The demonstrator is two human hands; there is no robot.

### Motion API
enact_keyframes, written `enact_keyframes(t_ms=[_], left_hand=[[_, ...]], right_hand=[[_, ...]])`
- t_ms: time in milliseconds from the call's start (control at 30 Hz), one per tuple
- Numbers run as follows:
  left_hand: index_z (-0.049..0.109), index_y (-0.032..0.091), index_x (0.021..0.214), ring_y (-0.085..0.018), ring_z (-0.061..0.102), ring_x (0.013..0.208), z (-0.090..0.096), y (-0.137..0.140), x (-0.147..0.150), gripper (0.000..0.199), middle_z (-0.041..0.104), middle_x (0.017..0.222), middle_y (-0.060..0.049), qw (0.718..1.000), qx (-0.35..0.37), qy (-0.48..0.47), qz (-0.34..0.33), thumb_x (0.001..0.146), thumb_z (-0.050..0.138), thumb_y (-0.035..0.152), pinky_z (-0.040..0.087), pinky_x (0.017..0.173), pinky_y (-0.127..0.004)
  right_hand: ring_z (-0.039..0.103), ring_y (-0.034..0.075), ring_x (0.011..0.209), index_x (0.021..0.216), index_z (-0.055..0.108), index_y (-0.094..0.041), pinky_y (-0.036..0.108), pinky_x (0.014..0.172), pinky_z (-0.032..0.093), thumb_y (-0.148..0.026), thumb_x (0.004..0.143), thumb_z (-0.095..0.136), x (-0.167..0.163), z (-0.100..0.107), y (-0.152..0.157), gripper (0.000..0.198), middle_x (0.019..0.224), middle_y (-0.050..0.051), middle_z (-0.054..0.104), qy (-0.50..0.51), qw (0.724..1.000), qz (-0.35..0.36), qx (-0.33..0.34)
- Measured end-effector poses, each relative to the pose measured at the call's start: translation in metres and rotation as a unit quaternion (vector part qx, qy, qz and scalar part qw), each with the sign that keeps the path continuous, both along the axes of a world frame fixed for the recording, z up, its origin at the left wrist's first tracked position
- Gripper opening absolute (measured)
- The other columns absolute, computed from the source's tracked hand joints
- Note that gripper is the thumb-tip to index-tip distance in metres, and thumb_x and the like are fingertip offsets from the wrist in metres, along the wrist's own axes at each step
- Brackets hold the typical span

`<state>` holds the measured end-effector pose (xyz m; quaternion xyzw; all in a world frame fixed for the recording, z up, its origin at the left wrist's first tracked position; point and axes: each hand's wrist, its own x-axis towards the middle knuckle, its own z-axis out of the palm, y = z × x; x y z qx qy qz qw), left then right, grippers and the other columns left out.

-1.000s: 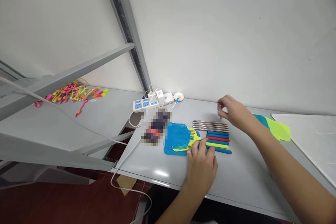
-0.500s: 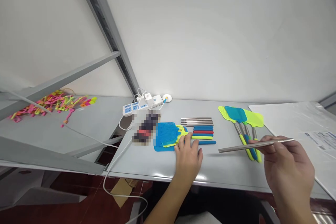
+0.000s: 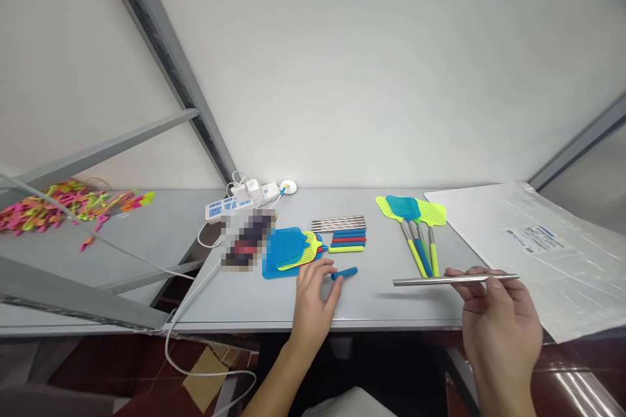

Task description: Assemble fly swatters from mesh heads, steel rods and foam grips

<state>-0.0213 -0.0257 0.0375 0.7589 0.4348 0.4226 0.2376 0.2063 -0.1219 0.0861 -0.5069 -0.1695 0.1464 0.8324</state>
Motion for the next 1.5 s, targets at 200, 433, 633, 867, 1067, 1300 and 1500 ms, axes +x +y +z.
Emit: enact_keyframes(t_ms=[200, 433, 633, 867, 1067, 1300, 1500], left_hand=[[0.053, 0.021, 0.107, -0.021, 0.064, 0.1, 0.01, -0.033, 0.0, 0.012, 0.067, 0.103, -0.007, 0.97, -0.063, -0.236, -0.011, 0.096, 0.052, 0.026, 0.048, 0.088, -0.037], [0.064, 0.023, 0.106, -0.014, 0.055, 0.074, 0.02, -0.073, -0.017, 0.015, 0.058, 0.078, 0.0, 0.986, 0.008, -0.111, -0.12, 0.093, 0.056, 0.02, 0.046, 0.068, -0.025], [0.064, 0.02, 0.11, -0.012, 0.057, 0.073, 0.029, -0.09, -0.031, 0.019, 0.062, 0.082, -0.001, 0.983, 0.057, -0.087, -0.149, 0.092, 0.057, 0.015, 0.045, 0.067, -0.023], [0.065, 0.019, 0.108, -0.013, 0.059, 0.07, 0.045, -0.094, -0.048, 0.019, 0.066, 0.08, -0.003, 0.974, 0.152, -0.025, -0.168, 0.089, 0.063, 0.014, 0.046, 0.064, -0.023], [0.067, 0.017, 0.103, -0.011, 0.055, 0.058, 0.062, -0.102, -0.057, 0.017, 0.062, 0.069, -0.001, 0.969, 0.15, 0.014, -0.195, 0.086, 0.068, 0.018, 0.041, 0.053, -0.022], [0.071, 0.02, 0.091, -0.012, 0.063, 0.061, 0.082, -0.107, -0.07, 0.022, 0.069, 0.07, -0.001, 0.98, -0.032, -0.187, -0.056, 0.096, 0.052, 0.029, 0.05, 0.061, -0.022], [0.068, 0.018, 0.082, -0.019, 0.063, 0.065, 0.099, -0.099, -0.081, 0.047, 0.064, 0.061, -0.002, 0.862, -0.195, -0.464, -0.059, 0.099, 0.035, 0.047, 0.053, 0.081, -0.04]], right_hand=[[0.073, 0.02, 0.075, 0.091, 0.057, -0.018, 0.039, 0.08, 0.058, -0.025, 0.085, 0.064, -0.032, 0.018, -0.019, 0.011, 0.088, 0.0, 0.064, -0.018, 0.999, 0.04, 0.003], [0.072, 0.021, 0.074, 0.093, 0.057, -0.019, 0.045, 0.076, 0.059, -0.019, 0.088, 0.059, -0.059, 0.031, -0.045, 0.005, 0.089, 0.001, 0.063, -0.069, 0.991, 0.093, 0.065], [0.072, 0.023, 0.078, 0.094, 0.056, -0.02, 0.046, 0.075, 0.059, -0.015, 0.09, 0.057, -0.077, 0.034, -0.059, 0.006, 0.089, 0.0, 0.061, -0.116, 0.974, 0.163, 0.107], [0.072, 0.021, 0.08, 0.097, 0.055, -0.023, 0.046, 0.076, 0.06, -0.014, 0.092, 0.055, -0.077, 0.039, -0.07, 0.01, 0.091, 0.0, 0.06, -0.14, 0.95, 0.254, 0.113], [0.071, 0.02, 0.081, 0.09, 0.053, -0.024, 0.036, 0.069, 0.058, -0.016, 0.092, 0.058, -0.082, 0.029, -0.071, 0.01, 0.086, 0.0, 0.059, -0.143, 0.885, 0.44, 0.054], [0.063, 0.015, 0.074, 0.083, 0.054, -0.023, 0.03, 0.07, 0.049, -0.026, 0.091, 0.062, -0.055, 0.037, -0.08, 0.012, 0.082, 0.001, 0.064, -0.276, 0.811, 0.505, -0.104], [0.049, 0.012, 0.059, 0.081, 0.06, -0.022, 0.026, 0.056, 0.037, -0.039, 0.095, 0.053, -0.058, 0.038, -0.077, 0.023, 0.066, -0.002, 0.055, -0.447, 0.724, 0.452, -0.268]])
